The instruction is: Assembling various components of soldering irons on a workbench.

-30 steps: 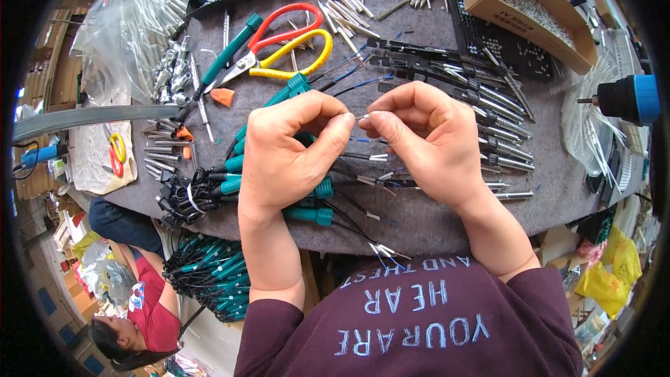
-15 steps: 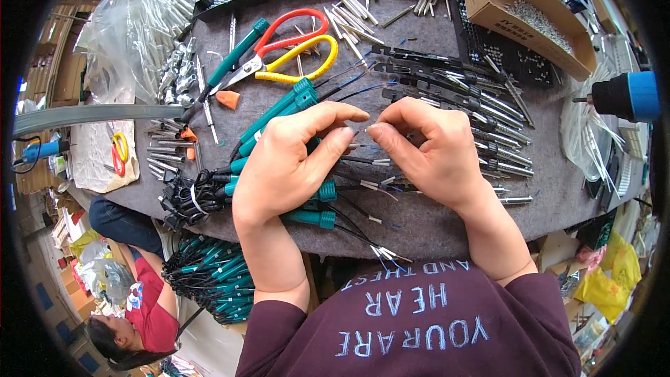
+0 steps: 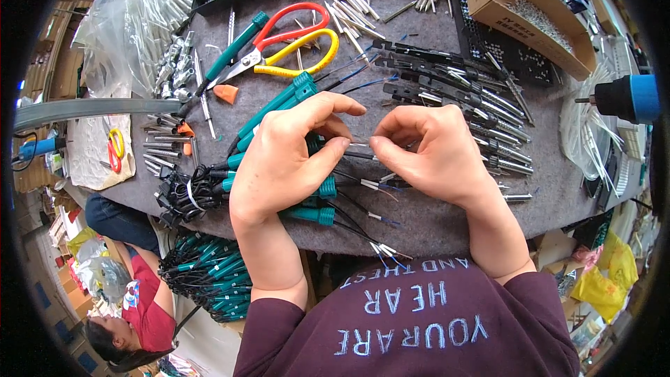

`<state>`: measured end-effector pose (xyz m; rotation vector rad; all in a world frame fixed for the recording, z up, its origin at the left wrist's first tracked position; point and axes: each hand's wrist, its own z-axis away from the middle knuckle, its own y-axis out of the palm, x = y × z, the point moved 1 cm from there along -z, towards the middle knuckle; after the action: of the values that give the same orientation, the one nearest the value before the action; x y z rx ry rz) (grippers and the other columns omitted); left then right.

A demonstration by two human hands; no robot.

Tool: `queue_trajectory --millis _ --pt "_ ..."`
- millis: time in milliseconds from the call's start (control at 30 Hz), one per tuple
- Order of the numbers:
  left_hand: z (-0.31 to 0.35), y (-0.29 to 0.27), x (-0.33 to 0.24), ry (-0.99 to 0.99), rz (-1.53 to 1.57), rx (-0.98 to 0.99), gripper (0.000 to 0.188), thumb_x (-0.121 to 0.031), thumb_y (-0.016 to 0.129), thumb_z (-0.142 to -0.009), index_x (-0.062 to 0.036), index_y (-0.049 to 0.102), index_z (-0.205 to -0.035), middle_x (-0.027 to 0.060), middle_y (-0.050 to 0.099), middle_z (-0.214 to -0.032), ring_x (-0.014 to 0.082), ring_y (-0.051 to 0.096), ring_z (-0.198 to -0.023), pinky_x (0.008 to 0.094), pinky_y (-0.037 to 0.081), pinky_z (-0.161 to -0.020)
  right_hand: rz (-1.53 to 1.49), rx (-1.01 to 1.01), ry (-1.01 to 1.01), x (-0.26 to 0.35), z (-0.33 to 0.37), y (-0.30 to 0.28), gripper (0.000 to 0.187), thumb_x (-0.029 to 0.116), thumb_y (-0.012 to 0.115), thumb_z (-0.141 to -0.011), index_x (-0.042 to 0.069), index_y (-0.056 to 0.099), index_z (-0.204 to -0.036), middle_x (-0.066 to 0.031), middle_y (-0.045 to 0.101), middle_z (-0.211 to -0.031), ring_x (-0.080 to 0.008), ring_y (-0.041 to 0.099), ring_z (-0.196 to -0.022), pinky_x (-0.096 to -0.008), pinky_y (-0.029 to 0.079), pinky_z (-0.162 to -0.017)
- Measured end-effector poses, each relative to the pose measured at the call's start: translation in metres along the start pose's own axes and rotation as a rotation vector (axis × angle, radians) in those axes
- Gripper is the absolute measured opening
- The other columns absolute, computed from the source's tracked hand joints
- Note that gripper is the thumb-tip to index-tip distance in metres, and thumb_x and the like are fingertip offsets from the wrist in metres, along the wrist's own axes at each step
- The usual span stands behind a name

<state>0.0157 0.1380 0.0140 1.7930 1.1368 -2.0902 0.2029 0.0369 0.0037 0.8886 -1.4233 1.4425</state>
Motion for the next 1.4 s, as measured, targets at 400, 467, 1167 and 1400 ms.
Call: queue_trajectory --millis 400,467,1167,1400 --pt "0.003 0.002 -0.003 -0.068 0.033 -0.015 0.035 0.005 0.065 -0.087 -0.0007 0.064 -0.121 0.0146 0.076 -0.089 0.0214 0.076 -0.085 0.0309 0.057 -0.078 0.12 -0.134 -0.211 -0.008 0.002 0.022 0.012 0.01 0.077 -0.086 0.002 0.073 -0.095 -0.0123 0.073 -0.078 -0.0176 0.072 -0.064 -0.0283 0.055 -0.058" --pt "0.003 0.001 -0.003 -0.088 0.096 -0.021 0.031 0.003 0.064 -0.092 -0.0008 0.064 -0.123 0.0152 0.076 -0.093 0.0186 0.075 -0.089 0.03 0.057 -0.079 0.211 -0.116 -0.242 -0.005 0.003 0.023 0.015 0.019 0.074 -0.087 0.006 0.072 -0.095 -0.015 0.071 -0.079 -0.0312 0.071 -0.069 -0.0377 0.056 -0.061" --pt "-0.033 0.003 0.016 0.123 -0.758 -0.243 0.015 -0.012 0.074 -0.08 -0.0061 0.07 -0.093 0.0117 0.068 -0.091 0.0321 0.066 -0.094 0.0445 0.052 -0.086 0.684 -0.489 -0.148 0.039 -0.118 -0.098 0.029 0.02 0.066 -0.091 0.001 0.072 -0.113 -0.0186 0.074 -0.108 -0.0356 0.07 -0.105 -0.0405 0.053 -0.096" --pt "-0.033 -0.003 0.011 0.186 -0.511 -0.287 0.011 -0.009 0.071 -0.081 -0.0026 0.067 -0.089 0.0164 0.068 -0.091 0.0368 0.066 -0.094 0.047 0.05 -0.087 1.062 -0.202 0.061 0.0 -0.229 -0.13 0.038 0.029 0.072 -0.078 0.009 0.076 -0.11 -0.017 0.073 -0.112 -0.0328 0.069 -0.107 -0.041 0.054 -0.096"
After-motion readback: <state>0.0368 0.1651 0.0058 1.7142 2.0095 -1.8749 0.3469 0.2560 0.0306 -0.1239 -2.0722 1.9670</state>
